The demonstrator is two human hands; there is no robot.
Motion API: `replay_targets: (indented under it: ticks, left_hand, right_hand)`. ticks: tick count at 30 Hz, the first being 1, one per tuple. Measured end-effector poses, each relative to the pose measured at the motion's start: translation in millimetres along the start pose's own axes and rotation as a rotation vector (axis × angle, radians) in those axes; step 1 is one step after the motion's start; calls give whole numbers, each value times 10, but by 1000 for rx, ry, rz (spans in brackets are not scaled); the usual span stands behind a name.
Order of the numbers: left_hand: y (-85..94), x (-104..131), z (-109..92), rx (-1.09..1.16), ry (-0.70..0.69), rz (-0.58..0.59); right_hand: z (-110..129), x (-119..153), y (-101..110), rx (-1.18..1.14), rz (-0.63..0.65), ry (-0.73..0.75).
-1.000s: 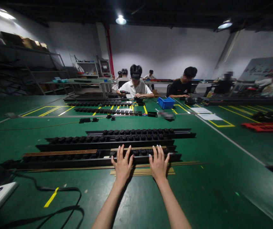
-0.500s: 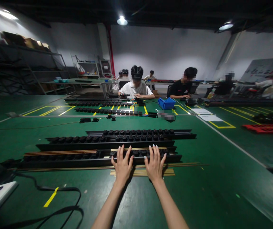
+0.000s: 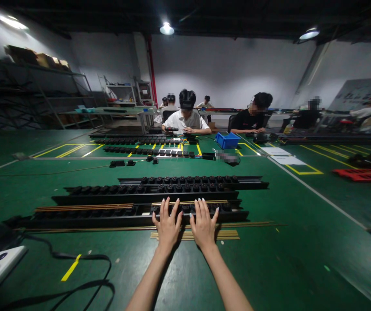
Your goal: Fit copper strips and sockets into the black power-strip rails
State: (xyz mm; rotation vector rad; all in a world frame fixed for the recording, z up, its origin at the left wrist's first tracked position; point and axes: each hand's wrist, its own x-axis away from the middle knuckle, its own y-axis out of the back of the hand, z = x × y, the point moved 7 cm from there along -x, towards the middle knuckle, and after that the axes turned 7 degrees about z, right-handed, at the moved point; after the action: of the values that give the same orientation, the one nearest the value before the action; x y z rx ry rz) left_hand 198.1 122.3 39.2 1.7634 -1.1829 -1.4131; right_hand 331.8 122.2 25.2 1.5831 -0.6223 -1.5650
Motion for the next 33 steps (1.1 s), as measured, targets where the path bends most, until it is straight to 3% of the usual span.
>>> replay_targets:
  ticks: [19, 26, 33]
  left_hand:
    - [16, 8, -27, 60, -5, -37]
    - [-51, 78, -334, 137, -299, -60]
    - [-145, 67, -395, 139, -341, 21]
  right_hand:
    - [82, -10, -63, -31, 35, 4]
    - [45, 20, -138, -35, 63, 6]
    - [38, 36, -172, -38, 64, 16]
